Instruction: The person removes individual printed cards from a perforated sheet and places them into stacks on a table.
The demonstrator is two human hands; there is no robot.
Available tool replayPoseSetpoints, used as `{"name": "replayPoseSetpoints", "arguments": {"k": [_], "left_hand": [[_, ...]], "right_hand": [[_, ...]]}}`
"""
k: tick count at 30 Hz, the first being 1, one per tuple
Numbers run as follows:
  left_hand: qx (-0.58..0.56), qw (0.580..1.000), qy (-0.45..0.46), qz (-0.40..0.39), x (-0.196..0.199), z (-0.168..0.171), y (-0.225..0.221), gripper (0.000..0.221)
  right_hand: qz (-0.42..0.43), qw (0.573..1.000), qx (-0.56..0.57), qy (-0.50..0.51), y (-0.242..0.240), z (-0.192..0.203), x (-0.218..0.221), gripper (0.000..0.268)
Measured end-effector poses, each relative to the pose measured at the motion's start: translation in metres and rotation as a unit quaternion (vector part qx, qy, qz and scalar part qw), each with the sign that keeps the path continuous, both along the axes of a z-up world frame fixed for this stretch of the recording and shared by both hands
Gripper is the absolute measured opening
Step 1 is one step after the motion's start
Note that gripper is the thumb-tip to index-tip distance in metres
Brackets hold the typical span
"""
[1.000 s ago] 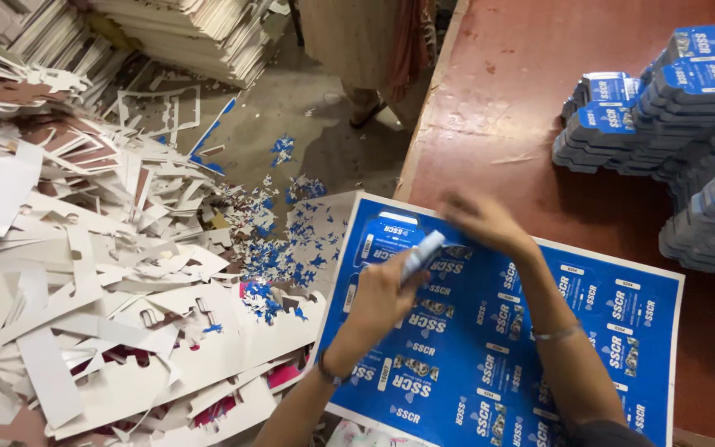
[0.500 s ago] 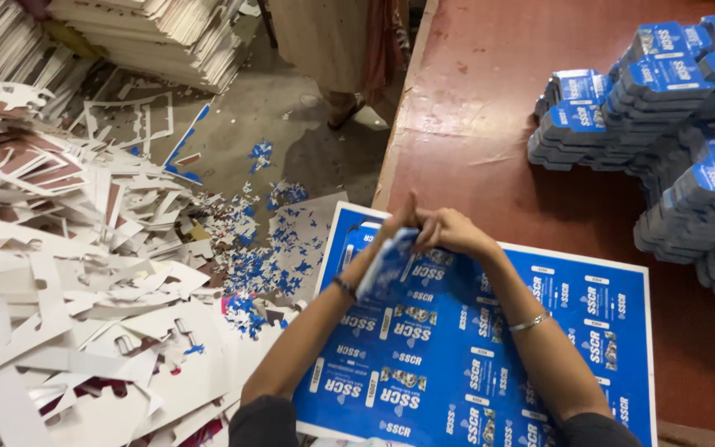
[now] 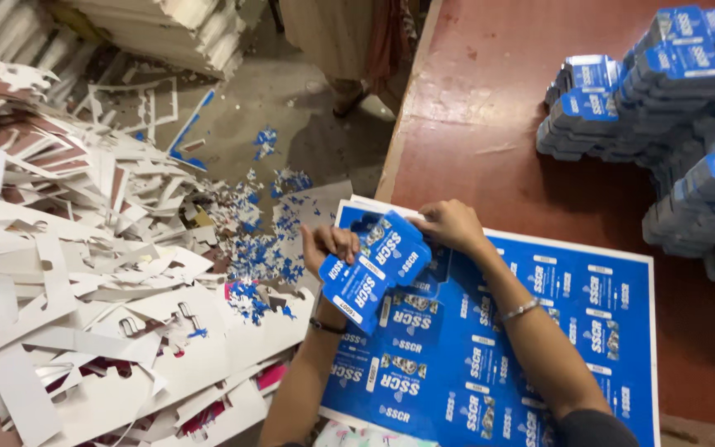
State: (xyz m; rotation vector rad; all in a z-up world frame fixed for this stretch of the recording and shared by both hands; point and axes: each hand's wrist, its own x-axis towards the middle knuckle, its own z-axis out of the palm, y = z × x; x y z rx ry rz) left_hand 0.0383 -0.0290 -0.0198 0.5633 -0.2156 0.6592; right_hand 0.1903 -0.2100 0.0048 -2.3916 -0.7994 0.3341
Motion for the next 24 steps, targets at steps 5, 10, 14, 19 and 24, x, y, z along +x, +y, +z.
{"name": "replayPoseSetpoints", "arguments": {"k": [5,10,14,19,24], "left_hand": [[0.096,0.987,0.039,0.121,-0.005,-0.012,-0.014,0.067],[-0.110,0.992,0.001,0.053,0.011,-0.027,0.017,0.071],[0.615,0.665,-0.138,0.400,0.011,-0.083,-0.026,0.017],[0.481,0.833,0.047,0.269,0.053,-0.142,-0.022,0.019],[0.281,0.920,0.256,0.098,0.065,-0.083,0.044,0.034]], "right_hand": [[-0.084,0.983,0.160,-0.021,-0.004,-0.013,-0.007,0.026],[-0.056,0.978,0.172,-0.105,-0.004,-0.013,-0.002,0.022],[-0.051,0.973,0.164,-0.154,-0.003,-0.014,-0.010,0.020],[-0.043,0.971,0.173,-0.161,-0.006,-0.018,-0.005,0.021],[-0.057,0.967,0.203,-0.144,-0.005,-0.027,-0.006,0.021]]}}
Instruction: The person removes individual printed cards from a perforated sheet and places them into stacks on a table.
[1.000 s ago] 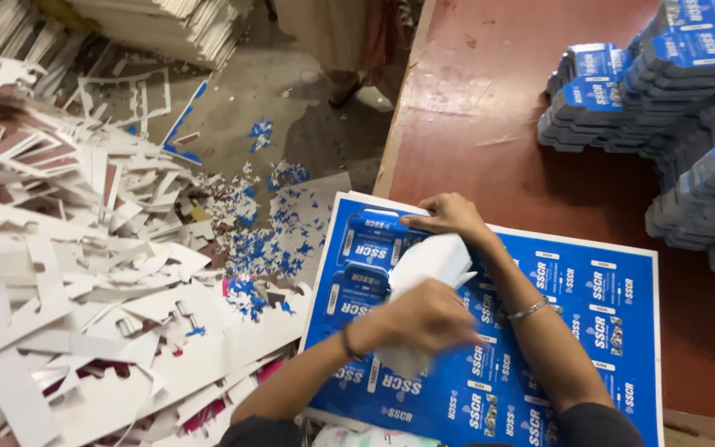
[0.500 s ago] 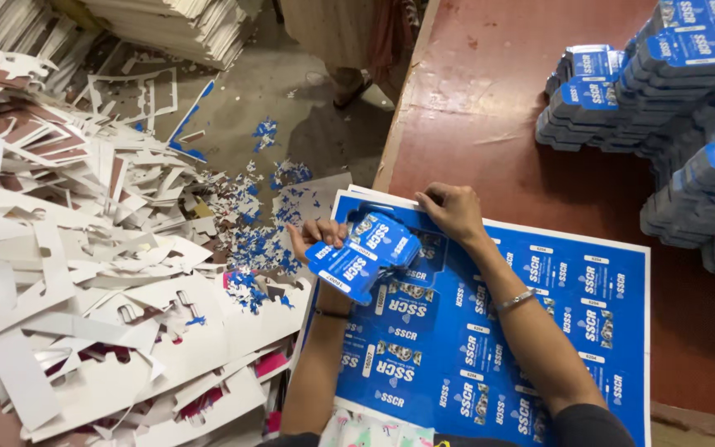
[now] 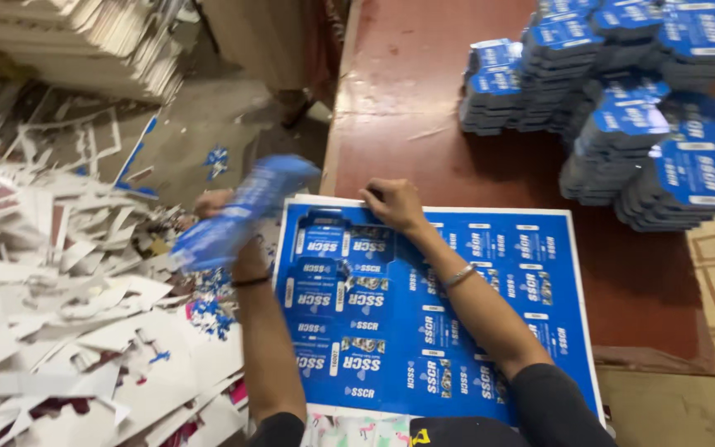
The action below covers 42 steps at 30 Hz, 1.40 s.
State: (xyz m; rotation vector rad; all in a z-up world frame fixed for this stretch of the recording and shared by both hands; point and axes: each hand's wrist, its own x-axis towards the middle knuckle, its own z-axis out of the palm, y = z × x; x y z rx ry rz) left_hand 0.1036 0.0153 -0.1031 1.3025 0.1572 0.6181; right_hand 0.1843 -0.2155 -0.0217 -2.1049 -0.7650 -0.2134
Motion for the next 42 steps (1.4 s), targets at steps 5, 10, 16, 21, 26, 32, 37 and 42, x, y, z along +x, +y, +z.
{"name": "replayPoseSetpoints", "arguments": {"k": [5,10,16,21,26,32,37,42], "left_hand": [[-0.326,0.916,-0.163,-0.170,-0.006,0.132,0.024,0.049],[-0.365,0.814,-0.292,-0.346,-0.011,0.161,-0.057,0.059],[-0.253,0.852,-0.187,-0.418,0.004,0.177,-0.116,0.047],[0.164,0.892,-0.045,-0.418,-0.007,0.160,-0.141,0.056],[0.259,0.908,-0.064,-0.324,-0.015,0.117,-0.182,0.052],[0.289,0.944,-0.061,-0.150,-0.010,0.110,-0.197,0.052],[0.218,0.948,0.017,-0.233,-0.008,0.106,-0.190,0.036],[-0.129,0.944,0.102,-0.285,0.007,0.099,-0.198,0.030]], "right_hand": [[0.048,0.988,0.051,0.135,-0.006,0.039,-0.010,0.038],[0.333,0.813,0.217,0.426,-0.054,0.093,-0.015,0.091],[0.148,0.918,0.183,0.319,-0.159,0.104,-0.055,0.072],[0.005,0.968,0.182,0.171,-0.223,0.077,-0.097,0.044],[-0.040,0.959,0.243,0.141,-0.217,0.030,-0.121,0.052],[-0.101,0.982,0.155,0.049,-0.211,0.020,-0.113,0.058],[-0.135,0.974,0.160,0.088,-0.205,0.033,-0.111,0.055],[-0.116,0.912,0.279,0.277,-0.208,0.034,-0.100,0.032]]}}
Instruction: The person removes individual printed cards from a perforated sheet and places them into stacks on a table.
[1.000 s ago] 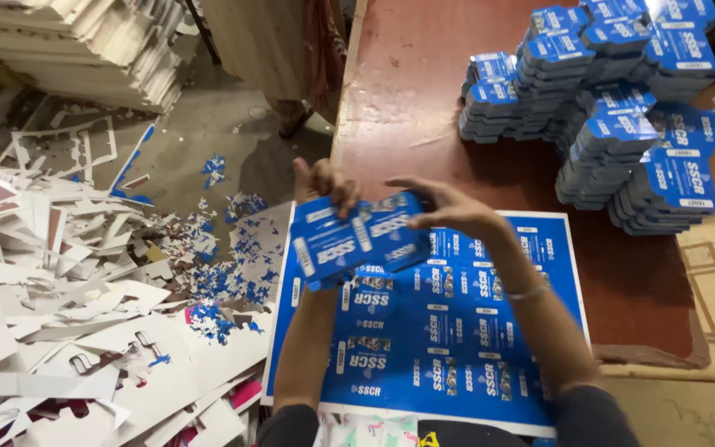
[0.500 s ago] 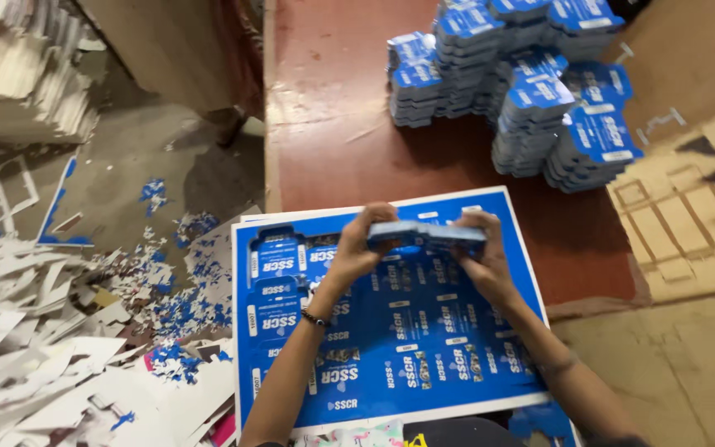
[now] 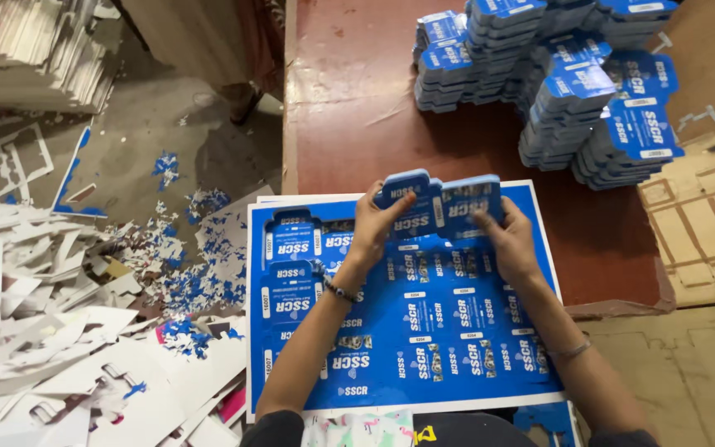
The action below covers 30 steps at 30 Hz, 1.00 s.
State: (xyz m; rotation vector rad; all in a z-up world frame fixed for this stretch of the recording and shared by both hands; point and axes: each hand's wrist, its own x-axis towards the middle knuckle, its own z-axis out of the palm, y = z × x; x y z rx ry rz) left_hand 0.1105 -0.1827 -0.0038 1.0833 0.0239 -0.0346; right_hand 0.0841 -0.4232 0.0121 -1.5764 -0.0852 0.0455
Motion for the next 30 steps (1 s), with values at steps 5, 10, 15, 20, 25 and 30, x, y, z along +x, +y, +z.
{"name": "replayPoseSetpoints", "arguments": {"k": [5,10,15,20,25,30], "left_hand": [[-0.102,0.988,0.105,-0.057,0.006,0.007,0.004,0.028],[-0.113,0.986,0.124,0.004,-0.001,0.002,0.007,0.033],[-0.200,0.968,0.129,0.079,0.003,-0.001,-0.002,0.038],[-0.165,0.974,0.132,0.075,-0.002,0.001,-0.003,0.042],[-0.164,0.978,0.128,0.000,-0.008,0.004,-0.001,0.044],[-0.153,0.982,0.109,0.022,-0.008,0.008,0.006,0.044]], "right_hand": [[0.022,0.989,0.137,0.055,-0.009,-0.017,0.019,0.033],[0.053,0.958,0.264,0.100,-0.001,-0.031,0.015,0.044],[0.115,0.964,0.230,0.068,0.011,-0.011,0.007,0.045],[0.039,0.999,-0.008,0.036,0.035,-0.005,-0.005,0.027],[0.058,0.978,-0.173,-0.105,0.026,-0.005,-0.006,0.015],[0.169,0.925,-0.334,-0.062,0.019,0.004,-0.012,0.020]]}}
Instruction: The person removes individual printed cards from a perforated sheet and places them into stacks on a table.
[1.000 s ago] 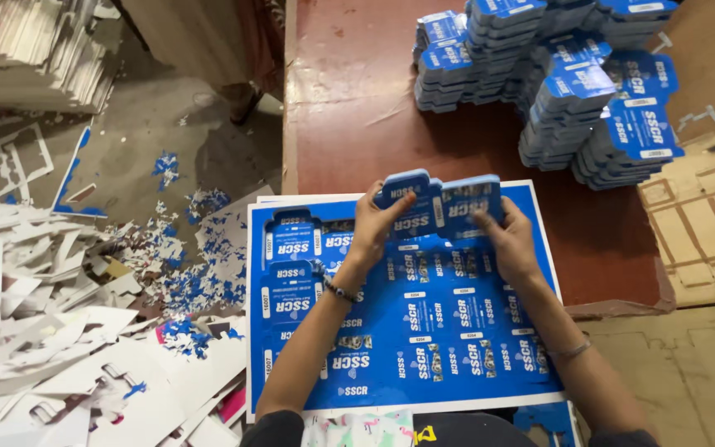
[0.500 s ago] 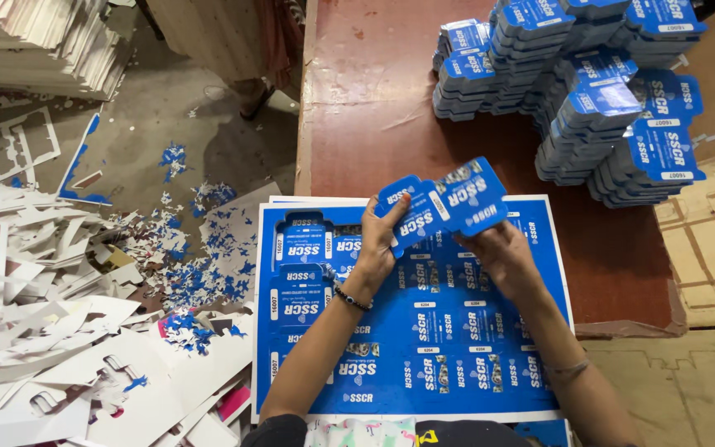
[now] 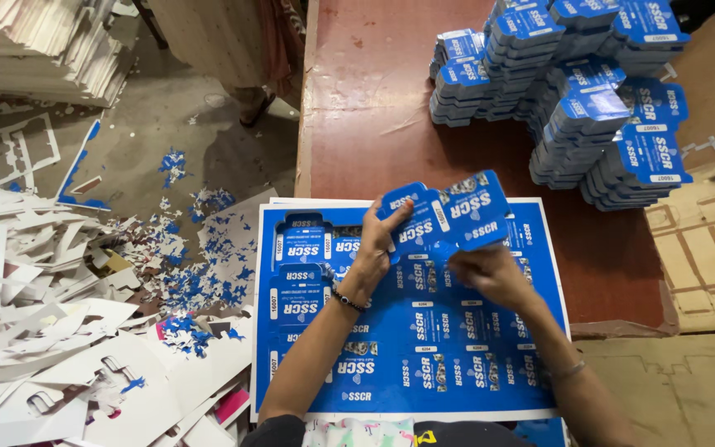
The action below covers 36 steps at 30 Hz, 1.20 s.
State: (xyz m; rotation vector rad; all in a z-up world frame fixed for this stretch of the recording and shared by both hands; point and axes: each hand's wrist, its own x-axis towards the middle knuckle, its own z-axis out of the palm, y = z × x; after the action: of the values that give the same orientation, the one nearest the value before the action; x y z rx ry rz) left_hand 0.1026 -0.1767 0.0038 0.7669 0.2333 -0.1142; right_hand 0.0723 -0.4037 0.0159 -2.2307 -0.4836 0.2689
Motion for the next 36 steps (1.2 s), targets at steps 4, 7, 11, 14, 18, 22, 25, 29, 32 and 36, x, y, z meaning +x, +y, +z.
{"name": "replayPoseSetpoints", "arguments": {"k": [4,7,11,14,18,22,25,29,32,36], "left_hand": [[-0.077,0.996,-0.018,0.036,0.001,-0.001,-0.001,0.040],[-0.035,0.997,-0.055,0.030,-0.004,-0.005,0.001,0.033],[0.034,0.989,-0.140,0.022,-0.006,-0.009,0.001,0.029],[0.111,0.975,-0.193,0.010,-0.009,-0.013,-0.008,0.032],[0.422,0.834,-0.354,0.013,-0.010,-0.015,-0.005,0.037],[0.457,0.835,-0.306,-0.005,-0.007,-0.014,0.002,0.038],[0.398,0.881,-0.256,-0.023,-0.010,-0.016,-0.005,0.033],[0.089,0.987,-0.136,0.001,-0.020,-0.012,-0.029,0.033],[-0.117,0.993,0.000,0.027,-0.029,-0.006,-0.064,0.042],[-0.153,0.978,0.137,0.023,-0.044,0.010,-0.118,0.047]], "right_hand": [[0.185,0.978,-0.030,0.088,-0.007,0.013,-0.007,0.027],[0.277,0.960,0.003,-0.046,-0.035,0.030,-0.007,0.037],[-0.140,0.984,0.106,-0.039,-0.072,0.048,0.001,0.029],[-0.123,0.966,0.222,-0.048,-0.073,0.043,0.002,0.048],[-0.100,0.991,0.078,-0.039,-0.049,0.025,-0.006,0.042],[-0.099,0.985,0.100,-0.100,-0.041,0.015,-0.019,0.041],[-0.138,0.970,0.184,-0.082,-0.042,0.008,-0.028,0.055],[-0.162,0.918,0.360,0.048,-0.039,0.008,-0.027,0.050],[-0.106,0.895,0.424,0.084,-0.035,0.009,-0.032,0.047],[-0.174,0.867,0.456,0.103,-0.033,0.005,-0.038,0.042]]}}
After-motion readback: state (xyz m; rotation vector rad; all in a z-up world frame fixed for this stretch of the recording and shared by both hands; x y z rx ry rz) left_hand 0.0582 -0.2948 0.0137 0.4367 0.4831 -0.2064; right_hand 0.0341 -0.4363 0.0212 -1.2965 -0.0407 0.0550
